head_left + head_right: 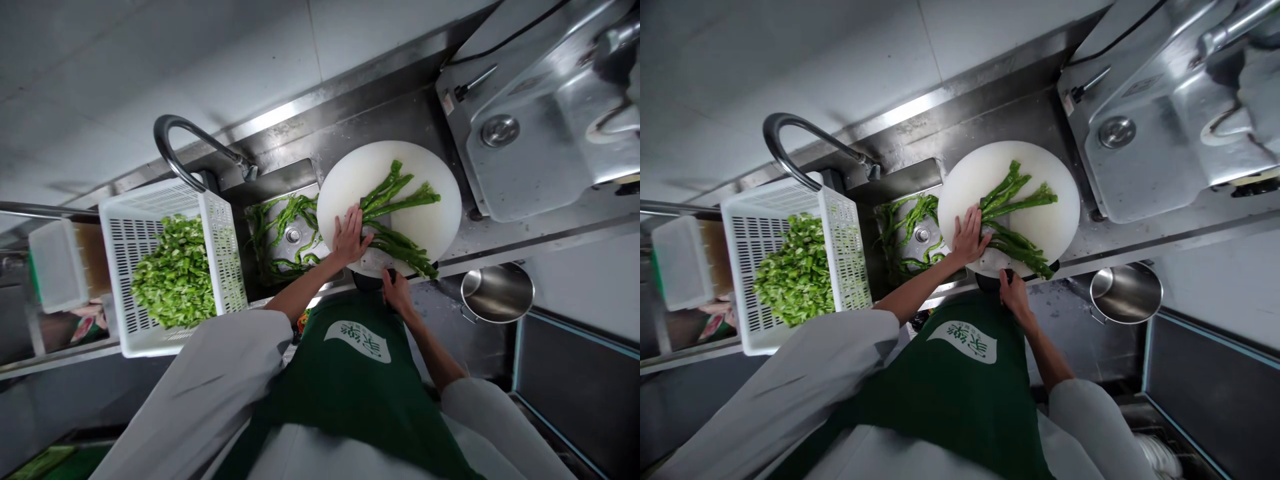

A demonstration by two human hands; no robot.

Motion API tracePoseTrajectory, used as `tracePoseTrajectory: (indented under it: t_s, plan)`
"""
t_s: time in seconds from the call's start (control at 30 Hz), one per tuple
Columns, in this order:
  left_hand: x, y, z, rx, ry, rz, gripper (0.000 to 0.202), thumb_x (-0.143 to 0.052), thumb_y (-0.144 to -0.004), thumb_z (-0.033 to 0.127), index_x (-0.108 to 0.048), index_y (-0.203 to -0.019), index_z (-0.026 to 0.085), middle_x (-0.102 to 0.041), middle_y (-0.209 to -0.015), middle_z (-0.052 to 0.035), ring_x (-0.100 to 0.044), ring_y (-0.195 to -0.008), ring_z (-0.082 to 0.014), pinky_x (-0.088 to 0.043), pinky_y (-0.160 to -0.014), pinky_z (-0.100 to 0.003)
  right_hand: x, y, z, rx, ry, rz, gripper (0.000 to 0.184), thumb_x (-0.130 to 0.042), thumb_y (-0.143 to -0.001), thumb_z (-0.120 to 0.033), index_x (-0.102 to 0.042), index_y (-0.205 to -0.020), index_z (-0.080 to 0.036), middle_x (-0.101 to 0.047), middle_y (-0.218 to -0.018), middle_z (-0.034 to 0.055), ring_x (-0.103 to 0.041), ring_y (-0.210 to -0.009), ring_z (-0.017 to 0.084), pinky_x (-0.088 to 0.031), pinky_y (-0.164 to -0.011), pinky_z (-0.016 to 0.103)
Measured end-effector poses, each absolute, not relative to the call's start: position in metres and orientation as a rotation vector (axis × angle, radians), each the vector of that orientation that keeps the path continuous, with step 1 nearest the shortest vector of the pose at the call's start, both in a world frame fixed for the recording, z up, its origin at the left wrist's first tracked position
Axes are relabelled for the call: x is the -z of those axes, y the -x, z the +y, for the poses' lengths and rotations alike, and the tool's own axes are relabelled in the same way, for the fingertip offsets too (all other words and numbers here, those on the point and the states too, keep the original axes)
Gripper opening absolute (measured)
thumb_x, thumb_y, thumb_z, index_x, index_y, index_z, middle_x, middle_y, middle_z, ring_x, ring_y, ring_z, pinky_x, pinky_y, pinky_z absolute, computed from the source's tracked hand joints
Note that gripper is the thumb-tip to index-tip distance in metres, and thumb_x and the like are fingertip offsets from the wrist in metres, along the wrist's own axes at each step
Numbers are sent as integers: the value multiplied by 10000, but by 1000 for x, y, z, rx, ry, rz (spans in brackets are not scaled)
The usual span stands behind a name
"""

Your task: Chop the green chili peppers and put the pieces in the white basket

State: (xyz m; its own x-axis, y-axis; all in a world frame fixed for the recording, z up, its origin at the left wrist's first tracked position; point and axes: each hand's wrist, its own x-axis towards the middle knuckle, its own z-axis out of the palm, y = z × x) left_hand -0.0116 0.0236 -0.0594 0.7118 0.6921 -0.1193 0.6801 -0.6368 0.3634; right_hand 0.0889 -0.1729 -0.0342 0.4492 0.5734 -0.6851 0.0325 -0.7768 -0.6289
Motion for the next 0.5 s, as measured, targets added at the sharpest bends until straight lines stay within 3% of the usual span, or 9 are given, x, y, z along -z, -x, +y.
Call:
tracePoseTrajectory:
  t_s: [0.27,0.4,0.5]
  plan:
    - [59,12,24,-42,-2497,1082,782,-238,-1086,527,-78,-1711,84,-113,-1771,-142,-52,-1658,-267,-5,-1340,-567,38,-59,-136,-1169,2323,-548,486,-422,-1007,-670,-591,-947,-218,-637,-587,58,-672,-559,250,-495,-545,325]
    - [59,12,24,-73,-2511,1091,767,-226,-1090,518,-107,-1707,77,-118,-1769,-142,-67,-1657,-260,-6,-1340,-569,36,-52,-128,-1216,2227,-474,475,-440,-1013,-646,-595,-1016,-196,-630,-579,38,-633,-475,224,-487,-492,312]
    - [57,10,23,-94,-2498,1123,746,-228,-1094,502,-122,-1708,92,-144,-1766,-139,-92,-1655,-262,-26,-1336,-588,27,-63,-135,-1256,2152,-452,412,-472,-1000,-627,-559,-955,-226,-606,-564,-1,-585,-416,192,-463,-434,293]
